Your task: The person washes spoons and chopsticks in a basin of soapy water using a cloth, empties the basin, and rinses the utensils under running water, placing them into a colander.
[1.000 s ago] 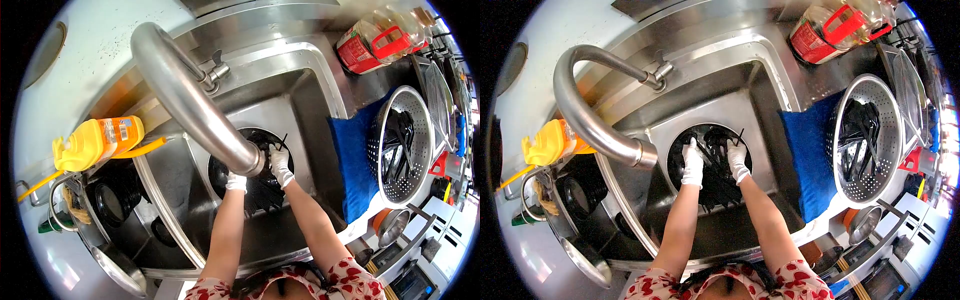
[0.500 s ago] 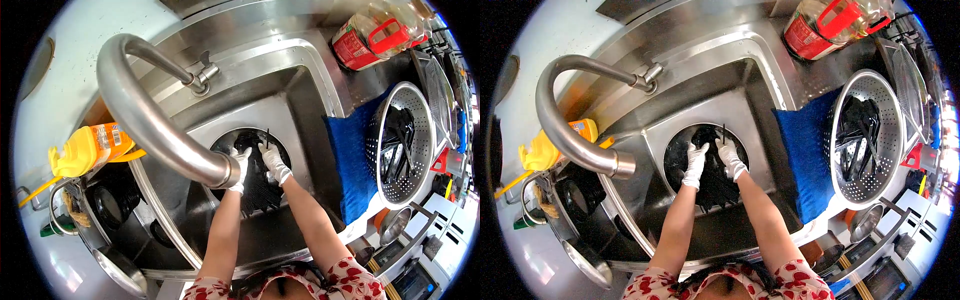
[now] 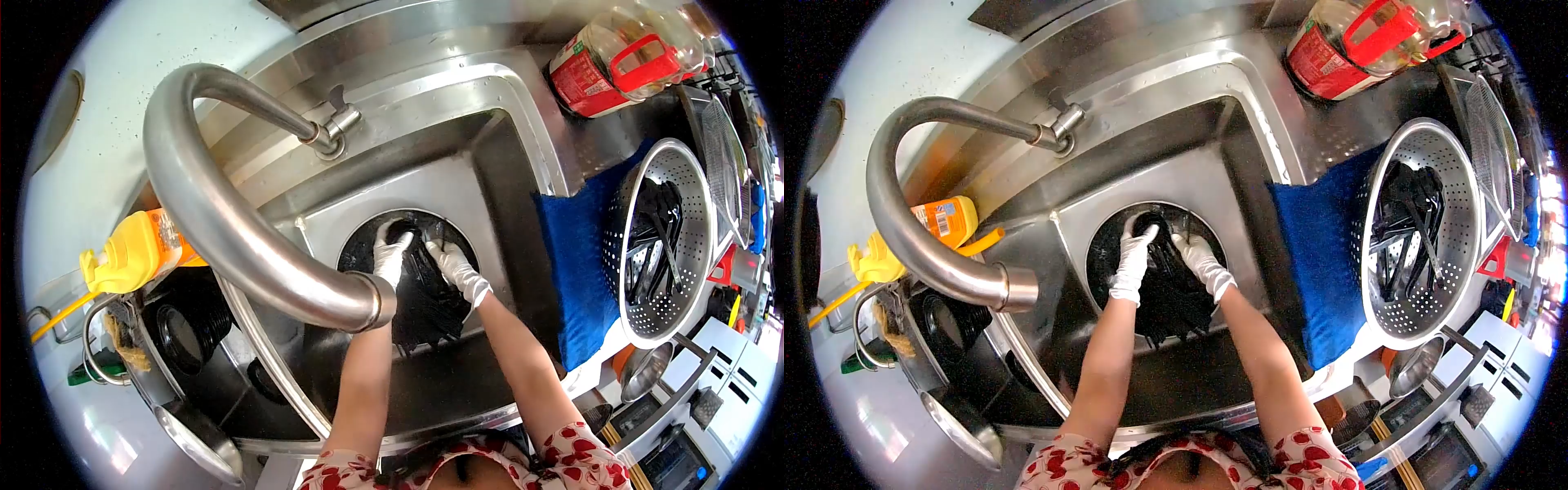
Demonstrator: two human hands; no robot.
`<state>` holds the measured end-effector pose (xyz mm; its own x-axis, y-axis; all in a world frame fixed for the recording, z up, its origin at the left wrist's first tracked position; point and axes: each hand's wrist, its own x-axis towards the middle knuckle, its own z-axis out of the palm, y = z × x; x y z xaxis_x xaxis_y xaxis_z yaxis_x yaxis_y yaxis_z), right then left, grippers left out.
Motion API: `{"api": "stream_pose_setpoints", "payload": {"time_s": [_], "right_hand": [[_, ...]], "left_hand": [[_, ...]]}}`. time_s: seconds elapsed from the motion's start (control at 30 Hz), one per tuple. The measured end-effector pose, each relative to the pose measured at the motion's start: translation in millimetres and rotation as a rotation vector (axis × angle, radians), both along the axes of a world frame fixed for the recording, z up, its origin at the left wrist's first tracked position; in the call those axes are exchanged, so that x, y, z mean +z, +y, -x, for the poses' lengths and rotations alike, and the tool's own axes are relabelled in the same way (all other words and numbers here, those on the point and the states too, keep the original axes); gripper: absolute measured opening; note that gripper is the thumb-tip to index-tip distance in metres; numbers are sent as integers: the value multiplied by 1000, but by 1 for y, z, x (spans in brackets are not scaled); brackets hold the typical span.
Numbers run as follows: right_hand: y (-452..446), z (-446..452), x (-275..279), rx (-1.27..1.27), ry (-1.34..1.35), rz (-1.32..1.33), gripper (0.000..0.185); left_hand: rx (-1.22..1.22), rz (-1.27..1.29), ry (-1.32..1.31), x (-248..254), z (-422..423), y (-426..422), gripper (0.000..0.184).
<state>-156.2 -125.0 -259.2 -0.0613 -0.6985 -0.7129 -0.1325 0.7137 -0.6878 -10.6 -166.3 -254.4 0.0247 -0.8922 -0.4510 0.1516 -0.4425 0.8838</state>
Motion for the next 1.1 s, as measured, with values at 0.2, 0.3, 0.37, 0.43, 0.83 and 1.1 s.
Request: {"api": "stream_pose_setpoints", "payload": {"time_s": [0.2,0.3,0.37,0.43,0.83,1.1], "right_hand": [[16,-2,46,137,435,-144,61],[24,-4,37,7,376,-78,69],[31,-1,37,-114,303,-61,72],[33,-4,60,-26,557,166,70],[-14,-2,168,379,-129,508,95],[19,-2,242,414,-656,65,15]], "left_hand": [[157,11,-131,-18,3,-1,43],[252,5,8,-25,-12,-3,38],[368,-15,270,-38,-30,3,36],[391,4,397,5,-29,6,37],[76,332,187,181,-49,-14,42],[-124,239,622,208,-34,0,47]]}}
